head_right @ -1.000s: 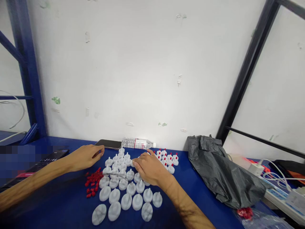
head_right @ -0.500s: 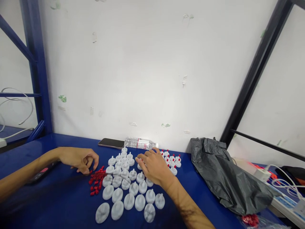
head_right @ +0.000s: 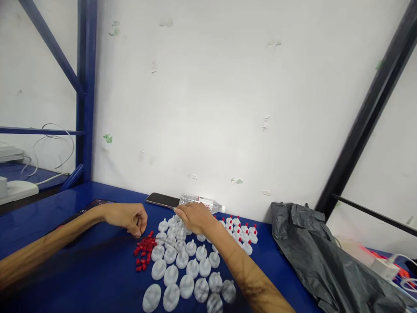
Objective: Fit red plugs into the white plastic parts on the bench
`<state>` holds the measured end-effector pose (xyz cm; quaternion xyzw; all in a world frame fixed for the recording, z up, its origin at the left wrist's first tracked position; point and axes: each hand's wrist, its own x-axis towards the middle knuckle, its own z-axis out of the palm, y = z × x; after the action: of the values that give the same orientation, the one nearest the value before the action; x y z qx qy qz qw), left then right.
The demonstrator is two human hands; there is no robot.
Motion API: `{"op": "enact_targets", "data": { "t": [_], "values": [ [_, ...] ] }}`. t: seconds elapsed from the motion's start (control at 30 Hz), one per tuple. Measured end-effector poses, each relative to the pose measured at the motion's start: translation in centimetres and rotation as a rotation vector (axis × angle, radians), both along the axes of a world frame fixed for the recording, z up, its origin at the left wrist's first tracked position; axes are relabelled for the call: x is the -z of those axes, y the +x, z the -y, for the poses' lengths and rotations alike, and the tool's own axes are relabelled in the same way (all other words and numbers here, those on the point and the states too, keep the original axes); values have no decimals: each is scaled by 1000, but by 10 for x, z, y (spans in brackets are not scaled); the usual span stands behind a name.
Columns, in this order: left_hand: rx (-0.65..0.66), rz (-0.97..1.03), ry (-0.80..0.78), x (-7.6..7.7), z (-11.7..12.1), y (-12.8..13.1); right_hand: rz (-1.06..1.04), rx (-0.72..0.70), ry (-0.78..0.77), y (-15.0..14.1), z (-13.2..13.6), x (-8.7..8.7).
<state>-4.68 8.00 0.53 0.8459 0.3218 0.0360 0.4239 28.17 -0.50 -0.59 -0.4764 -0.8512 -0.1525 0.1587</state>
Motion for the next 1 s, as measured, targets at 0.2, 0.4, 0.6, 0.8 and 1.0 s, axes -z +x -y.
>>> {"op": "enact_targets", "data": {
  "t": [0.2,0.4,0.6,0.8,1.0],
  "values": [
    [-63,98,72,2,-9,7,35,89,-117,-20,-20,-12],
    [-185,267,243,10,0,29,-40,164,-62,12,29,-24],
    [-216,371,424,20,35,61,-250,-12,99,43,92,15],
    [-161,413,569,33,57,77,-275,-126,151,40,103,32],
    [-60,442,653,44,68,79,-202,-105,97,30,110,25]
  ]
}}
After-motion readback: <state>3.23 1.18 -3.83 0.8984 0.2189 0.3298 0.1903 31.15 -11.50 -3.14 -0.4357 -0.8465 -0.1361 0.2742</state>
